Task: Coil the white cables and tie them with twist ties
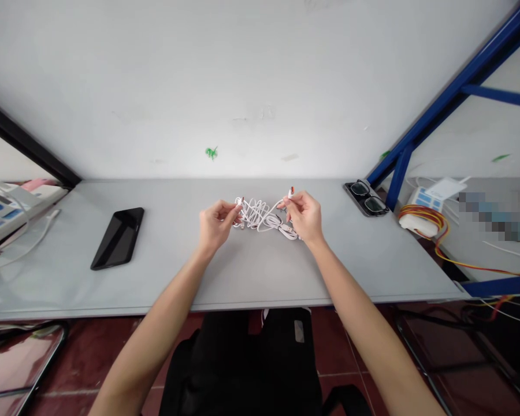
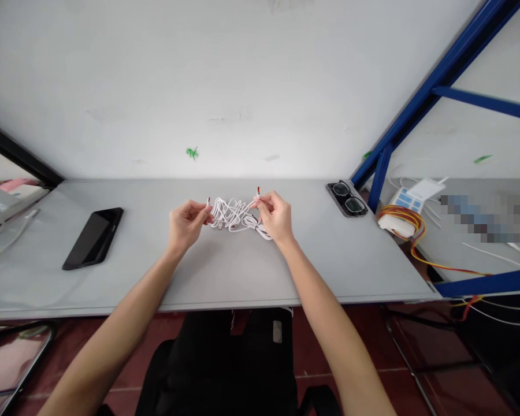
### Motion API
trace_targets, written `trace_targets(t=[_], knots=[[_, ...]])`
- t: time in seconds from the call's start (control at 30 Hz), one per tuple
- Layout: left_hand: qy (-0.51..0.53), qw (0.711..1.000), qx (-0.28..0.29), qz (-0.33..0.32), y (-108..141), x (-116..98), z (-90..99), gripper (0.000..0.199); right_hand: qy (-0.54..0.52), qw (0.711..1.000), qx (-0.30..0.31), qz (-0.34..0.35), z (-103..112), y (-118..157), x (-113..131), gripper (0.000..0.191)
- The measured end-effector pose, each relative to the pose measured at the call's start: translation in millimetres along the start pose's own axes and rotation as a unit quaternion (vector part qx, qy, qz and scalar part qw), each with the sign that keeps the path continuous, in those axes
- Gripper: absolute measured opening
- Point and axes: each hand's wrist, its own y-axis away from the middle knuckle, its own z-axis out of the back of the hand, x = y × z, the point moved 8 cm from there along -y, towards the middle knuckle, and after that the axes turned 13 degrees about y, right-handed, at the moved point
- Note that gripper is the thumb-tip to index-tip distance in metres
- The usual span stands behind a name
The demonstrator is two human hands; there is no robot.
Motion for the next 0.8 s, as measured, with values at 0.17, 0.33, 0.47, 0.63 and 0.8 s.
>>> trace_targets(t=[0.17, 0.33, 0.47, 0.63, 0.8], knots=[[0.0, 1.0, -0.001, 0.003, 0.0, 0.0, 0.1, 0.033, 0.004, 1.0, -0.006, 0.002, 1.8, 0.3, 3.4, 0.033], [-0.004, 1.0, 0.0, -0.005, 0.2, 0.0, 0.1, 0.032, 0.009, 1.0, -0.008, 0.014, 3.0, 0.8, 6.4, 0.031], [-0.001, 1.0, -0.003, -0.013, 0.8, -1.0, 0.2, 0.031, 0.002, 1.0, -0.013, 0.025, 4.7, 1.2, 6.5, 0.03], [0.01, 1.0, 0.004, -0.01, 1.0, 0.3, -1.7, 0.031, -0.005, 0.999, -0.014, 0.033, 4.5, 3.0, 7.7, 0.031], [0.007, 1.0, -0.003, -0.021, 0.8, -2.4, -0.9, 0.032, -0.013, 0.999, -0.008, 0.031, 3.8, 2.7, 9.8, 0.033]])
